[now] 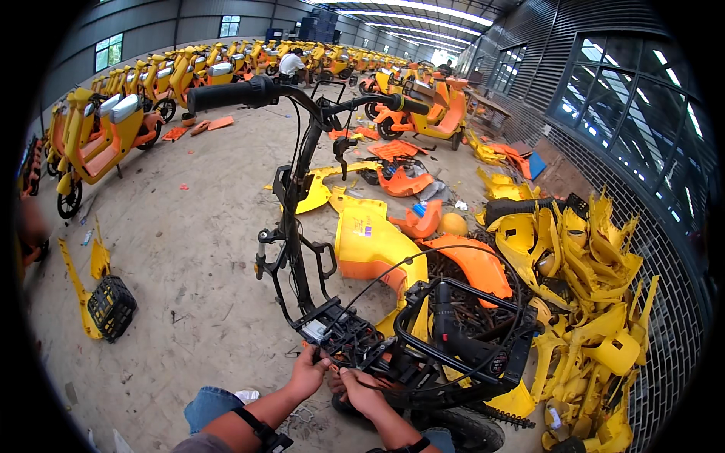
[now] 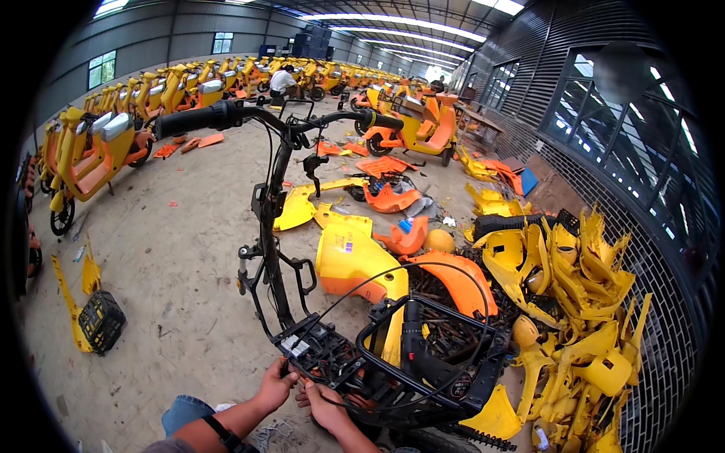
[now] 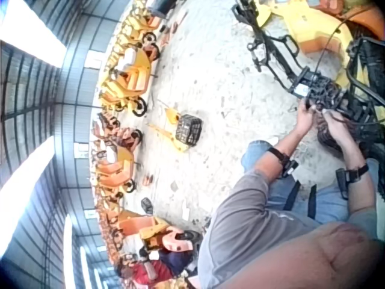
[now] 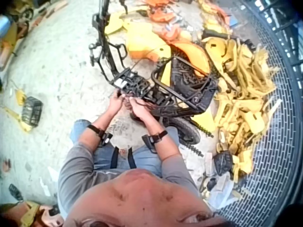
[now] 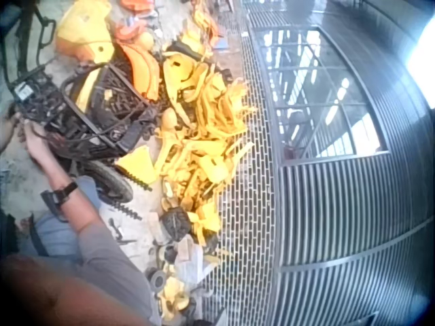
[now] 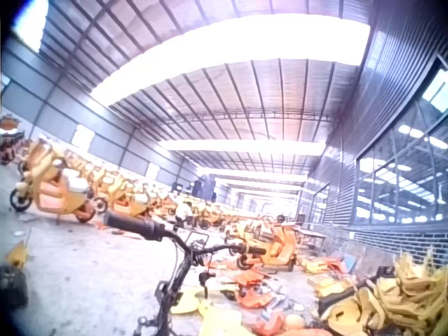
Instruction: The person manipulates electrical wiring and connectors on a scooter frame, organizing cables and checking connections by hand.
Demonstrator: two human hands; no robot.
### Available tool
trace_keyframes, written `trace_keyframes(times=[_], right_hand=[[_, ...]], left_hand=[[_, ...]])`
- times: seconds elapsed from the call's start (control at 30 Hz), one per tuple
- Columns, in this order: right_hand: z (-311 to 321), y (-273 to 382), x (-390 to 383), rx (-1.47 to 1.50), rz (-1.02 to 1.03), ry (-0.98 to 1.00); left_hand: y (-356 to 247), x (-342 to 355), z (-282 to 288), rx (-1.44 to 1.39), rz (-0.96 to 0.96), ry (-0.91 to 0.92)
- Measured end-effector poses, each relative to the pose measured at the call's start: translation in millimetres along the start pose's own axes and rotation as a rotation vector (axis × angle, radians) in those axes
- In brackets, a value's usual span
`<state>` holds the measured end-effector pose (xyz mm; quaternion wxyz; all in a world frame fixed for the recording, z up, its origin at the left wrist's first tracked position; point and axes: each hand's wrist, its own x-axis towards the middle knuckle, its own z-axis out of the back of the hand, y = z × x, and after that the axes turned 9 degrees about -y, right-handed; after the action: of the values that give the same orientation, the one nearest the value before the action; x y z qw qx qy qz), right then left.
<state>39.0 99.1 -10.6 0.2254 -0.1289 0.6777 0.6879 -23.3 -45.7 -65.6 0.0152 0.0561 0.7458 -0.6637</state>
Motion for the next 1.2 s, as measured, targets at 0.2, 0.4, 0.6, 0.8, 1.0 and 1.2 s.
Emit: trace_keyframes(times=[0.2, 0.4, 0.6, 0.8, 1.0, 1.2], right_hand=[[-2.8, 8.3, -8.0, -0.092, -0.001, 0.006], [1.7, -7.6, -5.3, -0.093, 0.039, -0.024], [3.3, -9.6, -10.6, 0.016, 0.017, -0.017], [0.3, -11.3, -14.0, 0.148, -0.028, -0.025], [-8.6, -17.8, -18.4, 0.313, -0.055, -0.078], [-18.0, -5.7, -18.3, 0.171, -0.130, -0.180]], left_hand=[[-2.6, -2.2, 5.3, -0.018, 0.060, 0.009], [-3.1, -15.0, 0.9, 0.023, 0.074, 0.019], [5.1, -20.4, -0.3, 0.060, 0.047, 0.011], [-7.1, -29.2, -3.4, 0.129, -0.034, 0.002], [-21.6, -44.9, -10.0, 0.086, -0.077, -0.013], [-22.6, -48.8, -9.7, -0.061, 0.005, 0.067]])
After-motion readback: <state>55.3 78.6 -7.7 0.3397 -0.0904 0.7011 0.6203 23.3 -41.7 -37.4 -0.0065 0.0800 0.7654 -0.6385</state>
